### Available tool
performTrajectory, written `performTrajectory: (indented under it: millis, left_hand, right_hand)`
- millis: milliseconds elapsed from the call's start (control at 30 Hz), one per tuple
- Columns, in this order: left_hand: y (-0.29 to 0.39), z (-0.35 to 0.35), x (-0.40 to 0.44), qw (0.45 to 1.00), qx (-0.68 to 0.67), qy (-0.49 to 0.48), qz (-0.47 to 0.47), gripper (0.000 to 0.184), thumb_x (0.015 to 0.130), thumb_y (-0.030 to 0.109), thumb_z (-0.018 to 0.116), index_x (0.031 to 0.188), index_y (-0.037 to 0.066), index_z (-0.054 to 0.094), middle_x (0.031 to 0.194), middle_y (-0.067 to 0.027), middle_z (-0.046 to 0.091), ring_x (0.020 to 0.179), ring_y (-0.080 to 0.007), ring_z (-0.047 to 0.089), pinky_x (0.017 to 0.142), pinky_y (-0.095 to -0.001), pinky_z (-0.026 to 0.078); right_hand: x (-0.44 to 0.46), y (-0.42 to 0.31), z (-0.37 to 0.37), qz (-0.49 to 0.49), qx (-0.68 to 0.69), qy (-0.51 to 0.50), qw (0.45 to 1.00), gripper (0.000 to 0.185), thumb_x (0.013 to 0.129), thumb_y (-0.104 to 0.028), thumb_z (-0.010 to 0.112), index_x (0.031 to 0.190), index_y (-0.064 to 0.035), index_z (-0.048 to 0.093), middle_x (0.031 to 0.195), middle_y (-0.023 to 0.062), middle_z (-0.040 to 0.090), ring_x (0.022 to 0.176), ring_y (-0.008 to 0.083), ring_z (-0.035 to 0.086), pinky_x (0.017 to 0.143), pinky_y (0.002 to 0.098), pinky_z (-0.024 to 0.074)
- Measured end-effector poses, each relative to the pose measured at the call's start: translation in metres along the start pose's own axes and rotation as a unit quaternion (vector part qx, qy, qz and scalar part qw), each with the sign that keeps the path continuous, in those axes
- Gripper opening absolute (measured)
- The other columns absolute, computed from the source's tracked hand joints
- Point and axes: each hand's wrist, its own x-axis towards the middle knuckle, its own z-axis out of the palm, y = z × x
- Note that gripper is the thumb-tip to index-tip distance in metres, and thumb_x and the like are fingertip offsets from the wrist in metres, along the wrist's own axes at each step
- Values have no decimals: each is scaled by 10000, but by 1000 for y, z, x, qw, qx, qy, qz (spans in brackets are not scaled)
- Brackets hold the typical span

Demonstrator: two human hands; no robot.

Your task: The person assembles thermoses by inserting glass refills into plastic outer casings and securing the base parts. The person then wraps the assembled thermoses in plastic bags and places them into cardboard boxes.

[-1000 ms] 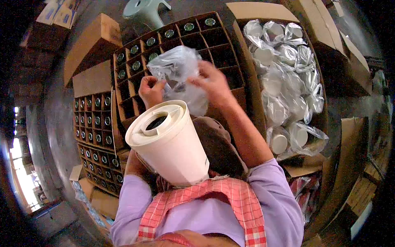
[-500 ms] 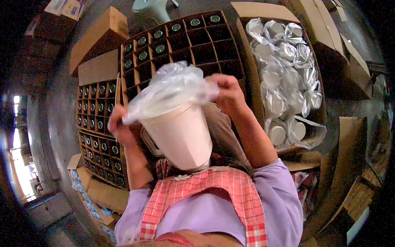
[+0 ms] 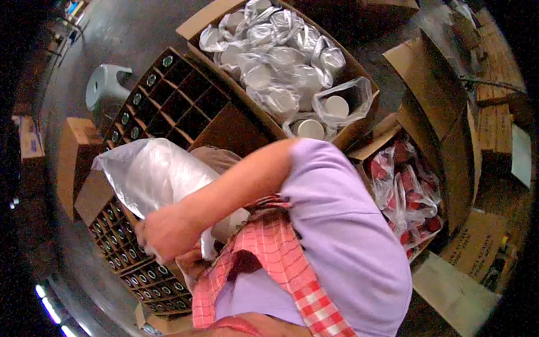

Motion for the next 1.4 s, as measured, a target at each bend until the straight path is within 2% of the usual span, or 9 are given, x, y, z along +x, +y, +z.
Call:
performTrajectory:
  millis: [67,167,400,433,567,933,1033,1233,1400]
  left_hand:
    - [30,-9,24,999,-38,-19,-3,236,553,112,743,773,53,681,682,-101,627,578,-222,610,514,-310,447]
    - [42,-8,21,997,-66,8,-30,250,533,123,752,763,42,693,646,-104,615,529,-220,586,466,-292,412]
    - [50,-14,46,934,-159,308,90,310,632,162,778,836,7,603,614,-50,517,467,-124,464,412,-225,341]
    - [60,-19,56,927,-214,302,63,323,666,123,748,905,-12,578,634,-33,437,465,-113,429,412,-197,332]
    - [28,-38,73,913,-270,306,1,344,735,67,668,1042,-43,559,641,-35,444,501,-113,441,432,-193,352]
    - [-47,-19,115,917,-211,269,-206,309,677,-84,567,982,-49,601,687,-41,515,517,-107,468,476,-208,405]
    - [-54,-14,122,906,-213,274,-241,297,669,-87,560,961,-55,607,680,-39,513,509,-105,470,452,-212,399]
    - [-65,-9,130,896,-223,267,-276,280,673,-50,579,951,-52,614,688,-41,520,499,-108,472,439,-205,389]
    - [-83,-9,135,892,-232,257,-290,279,673,-39,584,950,-49,617,711,-47,537,521,-106,486,446,-207,396]
  right_hand:
    - [8,19,73,-107,-107,-86,985,193,663,-302,600,754,-149,673,826,-9,631,830,180,596,911,399,366]
    - [5,28,63,-82,-100,-380,916,163,674,-264,603,768,-159,686,832,5,653,820,180,611,834,370,419]
    - [-112,77,-43,227,3,-24,974,152,596,-169,642,714,-92,586,724,95,574,745,309,579,635,409,466]
    - [-134,67,-76,412,-55,-113,902,179,572,-133,645,742,-96,602,737,100,580,764,334,571,644,419,463]
    - [-260,-2,-147,711,191,357,575,451,553,110,512,986,38,616,825,55,618,764,139,560,670,265,471]
    - [-544,-64,-99,442,-87,830,328,279,691,-62,616,966,-12,615,870,64,640,783,240,597,724,340,467]
    - [-541,-54,-46,761,-440,412,241,355,697,-156,664,1007,5,599,940,128,641,848,281,594,759,365,458]
    - [-527,9,-48,789,-320,521,-54,407,688,-99,680,1073,-15,579,1068,166,614,980,295,561,858,367,421]
    - [-525,61,-31,565,-67,820,-57,441,750,-47,633,1175,3,527,1131,133,577,984,268,554,891,358,409]
